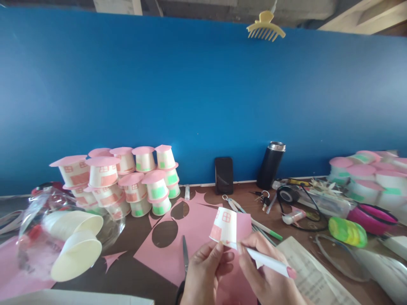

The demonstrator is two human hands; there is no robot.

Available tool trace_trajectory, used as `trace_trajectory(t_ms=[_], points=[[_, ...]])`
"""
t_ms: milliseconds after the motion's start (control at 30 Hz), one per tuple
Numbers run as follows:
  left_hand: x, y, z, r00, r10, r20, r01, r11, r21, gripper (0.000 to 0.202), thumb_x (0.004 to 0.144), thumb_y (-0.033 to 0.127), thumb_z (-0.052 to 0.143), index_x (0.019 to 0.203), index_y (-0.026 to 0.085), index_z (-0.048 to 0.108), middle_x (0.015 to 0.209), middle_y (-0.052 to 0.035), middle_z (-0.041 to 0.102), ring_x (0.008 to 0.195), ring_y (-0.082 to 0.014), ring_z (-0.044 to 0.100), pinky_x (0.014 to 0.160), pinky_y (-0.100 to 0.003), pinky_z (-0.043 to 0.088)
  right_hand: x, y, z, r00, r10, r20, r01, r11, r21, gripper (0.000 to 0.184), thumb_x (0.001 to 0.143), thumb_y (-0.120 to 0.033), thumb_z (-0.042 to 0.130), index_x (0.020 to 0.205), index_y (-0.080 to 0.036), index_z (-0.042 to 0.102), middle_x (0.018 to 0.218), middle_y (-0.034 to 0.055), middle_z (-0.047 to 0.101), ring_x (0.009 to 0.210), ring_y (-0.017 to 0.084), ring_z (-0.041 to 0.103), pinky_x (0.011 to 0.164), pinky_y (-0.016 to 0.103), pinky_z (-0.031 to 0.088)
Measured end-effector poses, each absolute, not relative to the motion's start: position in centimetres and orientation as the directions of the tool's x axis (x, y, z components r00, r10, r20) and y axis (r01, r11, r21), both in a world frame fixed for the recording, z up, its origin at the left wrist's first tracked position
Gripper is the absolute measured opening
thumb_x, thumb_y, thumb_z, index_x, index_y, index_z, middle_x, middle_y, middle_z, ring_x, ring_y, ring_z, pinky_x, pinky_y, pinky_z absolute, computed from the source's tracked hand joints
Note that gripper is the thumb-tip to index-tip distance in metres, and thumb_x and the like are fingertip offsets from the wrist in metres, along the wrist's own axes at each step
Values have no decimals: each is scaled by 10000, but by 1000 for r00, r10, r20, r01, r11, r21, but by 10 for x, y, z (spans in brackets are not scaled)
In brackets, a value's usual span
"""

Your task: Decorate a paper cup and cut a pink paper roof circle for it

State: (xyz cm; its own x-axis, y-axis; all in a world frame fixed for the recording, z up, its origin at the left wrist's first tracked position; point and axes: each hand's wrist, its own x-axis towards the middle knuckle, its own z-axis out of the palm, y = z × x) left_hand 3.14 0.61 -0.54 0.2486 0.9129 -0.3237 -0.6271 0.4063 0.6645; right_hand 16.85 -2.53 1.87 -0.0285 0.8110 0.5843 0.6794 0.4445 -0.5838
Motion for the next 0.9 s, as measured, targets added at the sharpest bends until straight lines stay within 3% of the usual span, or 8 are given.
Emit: trace_trajectory(t_ms=[900], points=[[29, 5, -2, 252, 892, -376, -684, 439, 583, 250, 576, 282, 864, 692, 116, 717, 686, -61, 724, 694, -165, 687, 597, -214, 500, 169, -25, 19, -14, 815, 580, 674, 436, -596, 129, 923, -250, 478, 805, -221, 520, 672, -21, 557, 582, 141, 568, 557, 255, 445]])
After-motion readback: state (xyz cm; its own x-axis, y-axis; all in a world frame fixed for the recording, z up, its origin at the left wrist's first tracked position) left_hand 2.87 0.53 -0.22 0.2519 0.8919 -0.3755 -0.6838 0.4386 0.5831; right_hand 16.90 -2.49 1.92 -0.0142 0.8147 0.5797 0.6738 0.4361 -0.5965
